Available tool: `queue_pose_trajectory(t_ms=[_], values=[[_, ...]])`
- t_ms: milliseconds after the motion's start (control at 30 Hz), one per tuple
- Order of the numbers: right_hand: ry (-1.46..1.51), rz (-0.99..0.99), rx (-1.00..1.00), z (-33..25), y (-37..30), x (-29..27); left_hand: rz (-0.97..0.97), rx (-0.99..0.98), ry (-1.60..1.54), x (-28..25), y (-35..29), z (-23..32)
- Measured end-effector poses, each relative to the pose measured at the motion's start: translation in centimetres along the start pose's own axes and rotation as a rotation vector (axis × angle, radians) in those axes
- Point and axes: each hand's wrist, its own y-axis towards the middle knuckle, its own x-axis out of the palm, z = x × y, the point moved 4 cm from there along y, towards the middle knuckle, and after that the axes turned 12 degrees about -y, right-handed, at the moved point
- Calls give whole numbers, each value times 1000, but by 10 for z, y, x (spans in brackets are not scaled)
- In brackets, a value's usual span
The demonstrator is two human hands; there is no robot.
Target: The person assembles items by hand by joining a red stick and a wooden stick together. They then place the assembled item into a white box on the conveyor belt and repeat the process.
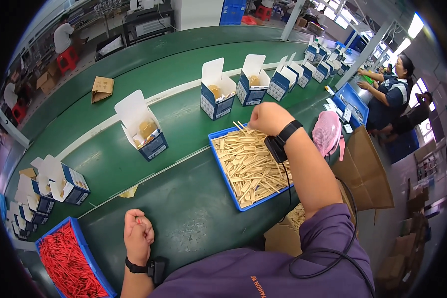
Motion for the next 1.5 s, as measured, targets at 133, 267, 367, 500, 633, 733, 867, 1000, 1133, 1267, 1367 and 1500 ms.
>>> queue_pose_trajectory(t_ms=[133, 267, 367, 500, 633, 733, 867, 1000, 1133, 1267, 1367, 1500], values=[[14, 5, -24, 8, -9, 22, 3, 36, -63, 7, -4, -7], [-75, 63, -99, 5, -6, 37, 13, 57, -68, 3, -12, -2], [-93, 163, -196, -4, -8, 42, -39, -62, -102, -7, -24, 2], [13, 501, -381, -30, -22, 18, -77, -30, -161, -16, -41, -9], [633, 355, -290, -83, -103, -14, -134, -71, -158, -6, -42, -13], [1090, -20, -252, -129, -157, 12, -105, -110, -172, 6, -41, -1], [954, -80, -513, -192, -171, 86, -144, -145, -81, 16, -34, -13], [1205, -317, -255, -212, -180, 145, -261, 138, 453, 14, -16, -9], [1485, -504, -253, -231, -170, 161, -166, 253, 75, 2, -15, -8], [1566, -481, -173, -219, -157, 168, -265, 259, -24, 14, 2, -25], [1665, -413, -267, -218, -152, 173, -159, 199, -34, 21, 5, -36], [1683, -277, -298, -215, -138, 157, 8, 114, 75, 4, 13, -38]])
